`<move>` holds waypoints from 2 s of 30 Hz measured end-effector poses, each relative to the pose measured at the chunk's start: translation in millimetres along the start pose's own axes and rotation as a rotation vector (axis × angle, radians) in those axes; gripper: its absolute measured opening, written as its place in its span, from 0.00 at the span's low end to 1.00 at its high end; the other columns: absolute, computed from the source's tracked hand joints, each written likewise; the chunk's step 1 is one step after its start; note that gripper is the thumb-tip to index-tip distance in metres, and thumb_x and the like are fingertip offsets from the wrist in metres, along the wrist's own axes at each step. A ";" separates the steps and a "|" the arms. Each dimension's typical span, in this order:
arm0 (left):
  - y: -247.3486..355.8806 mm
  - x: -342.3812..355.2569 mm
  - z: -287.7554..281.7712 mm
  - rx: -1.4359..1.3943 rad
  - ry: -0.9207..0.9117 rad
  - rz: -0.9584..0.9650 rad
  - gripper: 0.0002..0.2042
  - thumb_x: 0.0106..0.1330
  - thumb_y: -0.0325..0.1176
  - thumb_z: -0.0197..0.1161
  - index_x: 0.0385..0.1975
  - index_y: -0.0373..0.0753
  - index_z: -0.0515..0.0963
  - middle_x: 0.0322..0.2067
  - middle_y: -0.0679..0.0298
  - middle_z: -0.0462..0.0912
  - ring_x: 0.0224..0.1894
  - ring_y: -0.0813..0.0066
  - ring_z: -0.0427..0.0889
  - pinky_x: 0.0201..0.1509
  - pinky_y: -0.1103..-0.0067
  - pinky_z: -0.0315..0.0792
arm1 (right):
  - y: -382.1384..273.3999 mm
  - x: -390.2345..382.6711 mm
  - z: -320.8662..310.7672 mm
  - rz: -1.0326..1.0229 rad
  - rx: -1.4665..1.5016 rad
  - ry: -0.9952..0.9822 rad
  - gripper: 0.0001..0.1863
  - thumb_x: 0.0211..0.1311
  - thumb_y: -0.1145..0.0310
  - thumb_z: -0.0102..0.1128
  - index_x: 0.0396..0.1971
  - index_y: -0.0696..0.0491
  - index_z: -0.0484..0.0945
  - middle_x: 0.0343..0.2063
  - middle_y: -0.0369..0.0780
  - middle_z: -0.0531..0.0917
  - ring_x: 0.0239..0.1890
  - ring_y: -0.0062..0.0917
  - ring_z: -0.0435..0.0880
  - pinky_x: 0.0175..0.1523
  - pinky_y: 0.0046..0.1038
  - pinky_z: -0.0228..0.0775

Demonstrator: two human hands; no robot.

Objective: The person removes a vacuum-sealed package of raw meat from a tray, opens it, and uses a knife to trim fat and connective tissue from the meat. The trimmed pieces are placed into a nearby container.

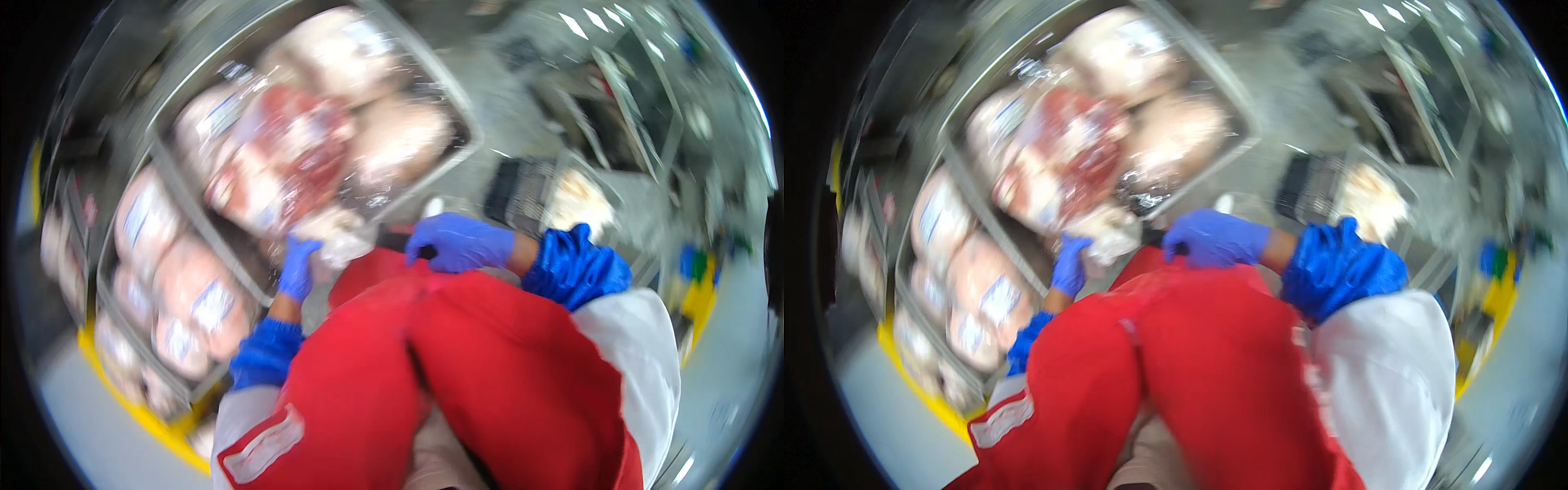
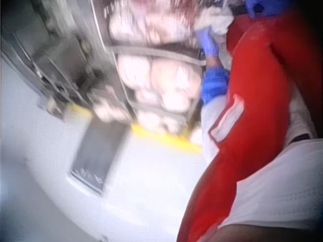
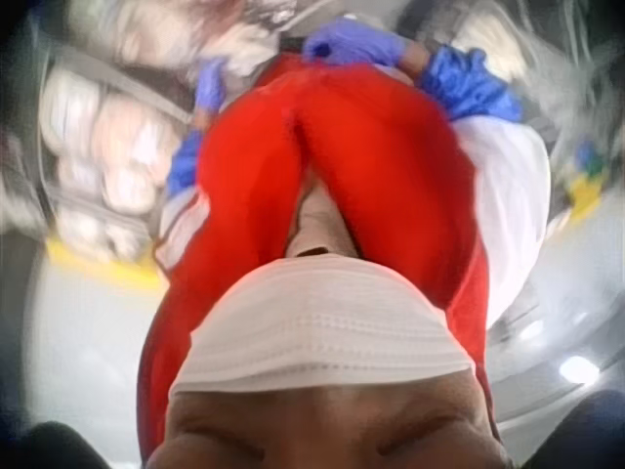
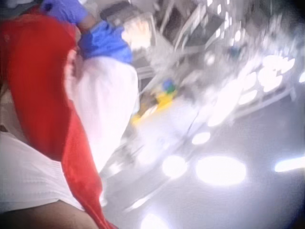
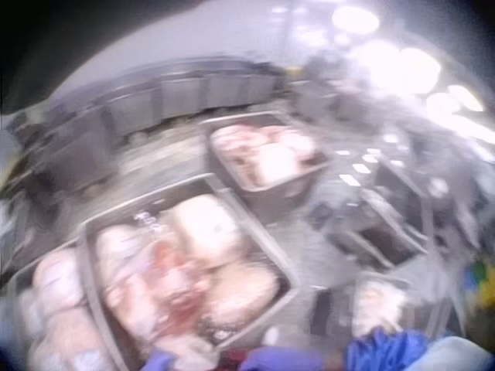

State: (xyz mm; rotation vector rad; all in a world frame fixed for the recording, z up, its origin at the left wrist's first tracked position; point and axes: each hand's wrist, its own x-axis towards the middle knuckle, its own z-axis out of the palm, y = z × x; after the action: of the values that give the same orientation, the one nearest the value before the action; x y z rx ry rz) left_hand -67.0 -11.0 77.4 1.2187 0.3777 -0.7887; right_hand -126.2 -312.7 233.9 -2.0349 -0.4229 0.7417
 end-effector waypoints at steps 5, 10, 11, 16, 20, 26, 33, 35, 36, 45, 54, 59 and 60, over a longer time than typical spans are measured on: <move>54.6 14.9 87.4 0.062 -0.245 0.019 0.27 0.48 0.26 0.55 0.53 0.36 0.61 0.48 0.57 0.68 0.50 0.65 0.68 0.55 0.72 0.65 | -32.4 -72.3 -16.6 0.113 -0.026 0.219 0.14 0.39 0.71 0.56 0.32 0.51 0.78 0.29 0.44 0.77 0.34 0.39 0.76 0.39 0.35 0.67; 68.6 13.6 183.4 0.268 -0.425 0.134 0.30 0.48 0.27 0.55 0.55 0.35 0.58 0.50 0.56 0.66 0.51 0.64 0.67 0.54 0.73 0.64 | -39.6 -165.4 20.2 0.129 0.038 0.611 0.12 0.40 0.72 0.56 0.29 0.52 0.78 0.27 0.43 0.77 0.32 0.37 0.75 0.37 0.34 0.67; 68.9 7.8 212.1 0.309 -0.454 0.165 0.30 0.48 0.27 0.55 0.56 0.35 0.58 0.50 0.56 0.65 0.52 0.64 0.67 0.54 0.73 0.64 | -39.6 -188.8 29.1 0.106 0.048 0.710 0.11 0.40 0.72 0.57 0.29 0.52 0.78 0.27 0.43 0.76 0.32 0.37 0.75 0.37 0.33 0.67; 82.7 -53.2 367.8 0.485 -0.830 0.298 0.30 0.49 0.25 0.55 0.56 0.36 0.57 0.49 0.57 0.66 0.51 0.68 0.67 0.53 0.76 0.65 | -63.4 -284.3 60.9 0.197 0.063 1.111 0.10 0.38 0.74 0.60 0.27 0.52 0.79 0.25 0.41 0.76 0.27 0.34 0.73 0.33 0.29 0.66; 62.6 -104.6 490.2 0.494 -1.121 0.389 0.28 0.50 0.28 0.60 0.53 0.35 0.59 0.46 0.59 0.68 0.48 0.71 0.69 0.51 0.77 0.65 | -98.6 -376.0 79.5 0.394 -0.030 1.354 0.14 0.32 0.80 0.58 0.26 0.53 0.79 0.18 0.38 0.70 0.22 0.28 0.70 0.27 0.24 0.61; -19.1 -120.5 629.9 0.515 -1.298 0.232 0.24 0.48 0.29 0.61 0.47 0.35 0.62 0.38 0.60 0.71 0.39 0.72 0.71 0.42 0.78 0.69 | -70.3 -462.8 90.5 0.585 -0.127 1.584 0.13 0.35 0.80 0.56 0.27 0.53 0.80 0.19 0.35 0.73 0.23 0.21 0.71 0.26 0.21 0.62; -137.4 -24.9 692.6 1.514 -0.634 0.994 0.36 0.48 0.36 0.62 0.58 0.35 0.55 0.52 0.47 0.66 0.56 0.59 0.64 0.58 0.69 0.61 | 181.5 -518.5 101.3 0.876 0.526 1.512 0.11 0.42 0.74 0.56 0.30 0.53 0.81 0.18 0.40 0.79 0.21 0.24 0.77 0.27 0.26 0.68; -129.7 36.9 660.0 1.444 -0.864 0.718 0.36 0.50 0.37 0.60 0.60 0.35 0.54 0.56 0.46 0.62 0.60 0.60 0.61 0.61 0.71 0.56 | 266.9 -503.7 112.4 0.946 -0.297 1.386 0.11 0.47 0.68 0.52 0.28 0.56 0.79 0.21 0.49 0.79 0.23 0.38 0.79 0.28 0.36 0.70; -114.7 60.2 626.0 1.431 -0.982 0.639 0.33 0.51 0.36 0.58 0.59 0.35 0.57 0.55 0.47 0.63 0.59 0.60 0.62 0.60 0.72 0.57 | 295.1 -485.4 110.8 1.085 -0.323 1.243 0.12 0.48 0.66 0.50 0.27 0.56 0.79 0.22 0.51 0.78 0.24 0.42 0.78 0.29 0.40 0.69; -7.6 17.4 163.8 1.366 0.096 0.277 0.19 0.53 0.32 0.55 0.47 0.36 0.71 0.42 0.53 0.76 0.46 0.62 0.75 0.53 0.73 0.65 | 202.3 -317.2 29.6 0.592 0.445 1.013 0.17 0.43 0.78 0.53 0.38 0.56 0.79 0.32 0.37 0.81 0.33 0.21 0.77 0.42 0.21 0.68; 28.2 15.0 -54.3 1.316 0.620 0.495 0.28 0.51 0.41 0.60 0.55 0.44 0.64 0.54 0.48 0.63 0.58 0.53 0.60 0.61 0.65 0.53 | 80.4 -80.3 -4.4 0.055 0.375 0.477 0.33 0.44 0.80 0.55 0.56 0.54 0.62 0.52 0.43 0.70 0.51 0.29 0.72 0.56 0.26 0.60; 89.9 90.9 -66.2 1.590 0.586 0.521 0.30 0.54 0.45 0.58 0.59 0.58 0.58 0.59 0.48 0.55 0.62 0.52 0.52 0.63 0.63 0.49 | 64.9 -23.5 41.5 0.188 0.015 0.298 0.35 0.47 0.77 0.53 0.59 0.46 0.56 0.48 0.51 0.70 0.46 0.44 0.73 0.49 0.34 0.66; 98.7 103.9 -79.4 1.602 0.491 0.567 0.29 0.55 0.48 0.55 0.59 0.59 0.58 0.60 0.50 0.53 0.62 0.52 0.52 0.64 0.62 0.47 | 58.4 -14.9 48.6 0.276 -0.011 0.250 0.36 0.48 0.77 0.52 0.60 0.45 0.55 0.46 0.53 0.70 0.45 0.47 0.72 0.48 0.36 0.67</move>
State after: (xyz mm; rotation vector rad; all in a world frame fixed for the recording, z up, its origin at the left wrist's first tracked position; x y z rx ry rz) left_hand 86.2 41.1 51.9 2.8602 -0.3566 -0.1372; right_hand -168.4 -321.1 169.6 -2.1879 -0.0019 0.6360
